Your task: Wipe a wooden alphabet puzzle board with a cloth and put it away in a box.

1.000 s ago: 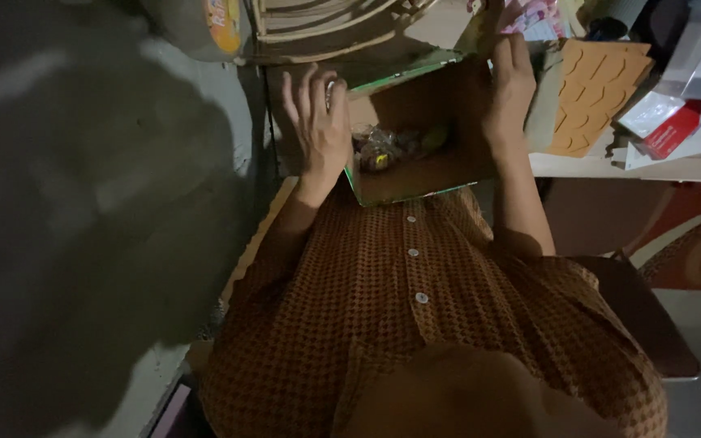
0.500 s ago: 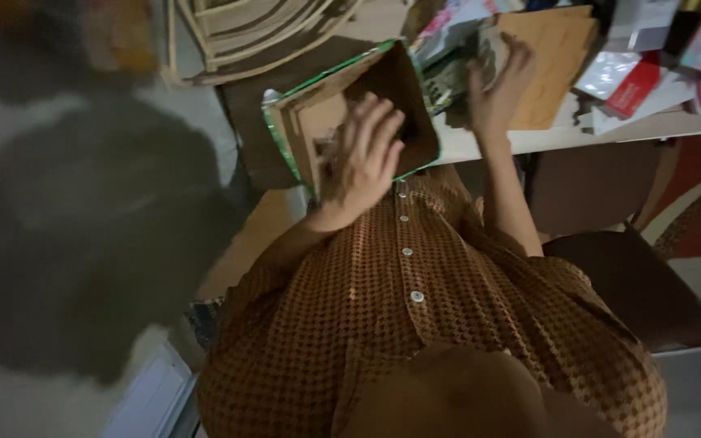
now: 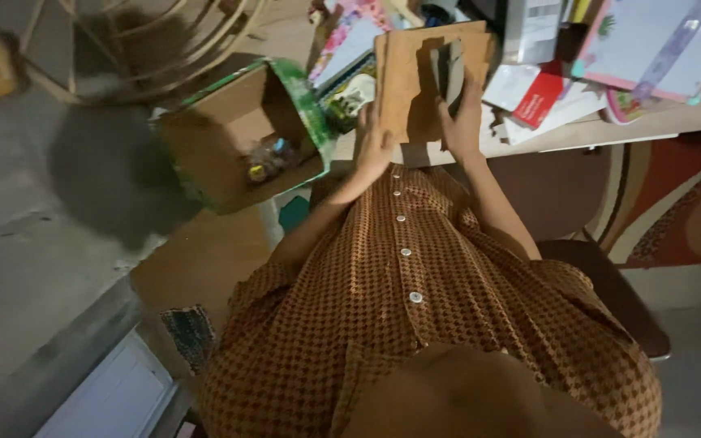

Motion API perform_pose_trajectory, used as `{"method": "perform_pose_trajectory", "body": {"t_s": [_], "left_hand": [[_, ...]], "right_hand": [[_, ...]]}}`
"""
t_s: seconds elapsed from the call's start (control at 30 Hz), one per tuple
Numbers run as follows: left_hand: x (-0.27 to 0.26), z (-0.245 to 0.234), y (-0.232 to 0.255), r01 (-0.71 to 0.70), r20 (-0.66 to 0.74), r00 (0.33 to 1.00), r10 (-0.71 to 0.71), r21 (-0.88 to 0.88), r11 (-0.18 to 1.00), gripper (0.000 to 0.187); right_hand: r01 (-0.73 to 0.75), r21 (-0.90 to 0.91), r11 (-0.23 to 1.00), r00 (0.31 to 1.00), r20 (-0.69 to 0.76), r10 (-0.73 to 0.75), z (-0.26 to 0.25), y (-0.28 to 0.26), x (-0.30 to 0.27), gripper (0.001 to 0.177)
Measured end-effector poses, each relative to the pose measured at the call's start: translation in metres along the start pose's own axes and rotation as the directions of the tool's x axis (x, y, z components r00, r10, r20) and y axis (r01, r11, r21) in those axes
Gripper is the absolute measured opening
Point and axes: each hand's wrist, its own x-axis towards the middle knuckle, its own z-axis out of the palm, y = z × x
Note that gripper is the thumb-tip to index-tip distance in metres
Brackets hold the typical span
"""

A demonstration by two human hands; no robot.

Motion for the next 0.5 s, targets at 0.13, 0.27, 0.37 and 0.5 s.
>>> {"method": "perform_pose_trajectory", "body": {"t_s": [0.13,0.27,0.37,0.5], "left_hand": [[0.013,0.028,-0.013,0.023,-0.086,0.996,-0.008,0.175,0.984,0.077],[0.018,0.036,0.006,0.081,-0.189,0.981,-0.036,0.232,0.969,0.079],[0.019,0.041,-0.004,0.163,-0.243,0.964,-0.112,0.199,0.966,0.073],[0.02,0.048,-0.026,0.242,-0.289,0.932,-0.218,0.053,0.969,0.055]], "right_hand": [[-0.005,0.061,0.998,0.999,0.048,0.002,-0.014,0.026,-0.015,0.067],[-0.041,0.116,0.992,0.985,0.173,0.021,-0.022,0.031,-0.023,0.055],[-0.027,0.03,0.999,0.983,0.182,0.021,-0.011,0.065,-0.032,0.041],[-0.059,-0.06,0.996,0.978,0.197,0.07,0.003,0.081,-0.039,0.024]]}}
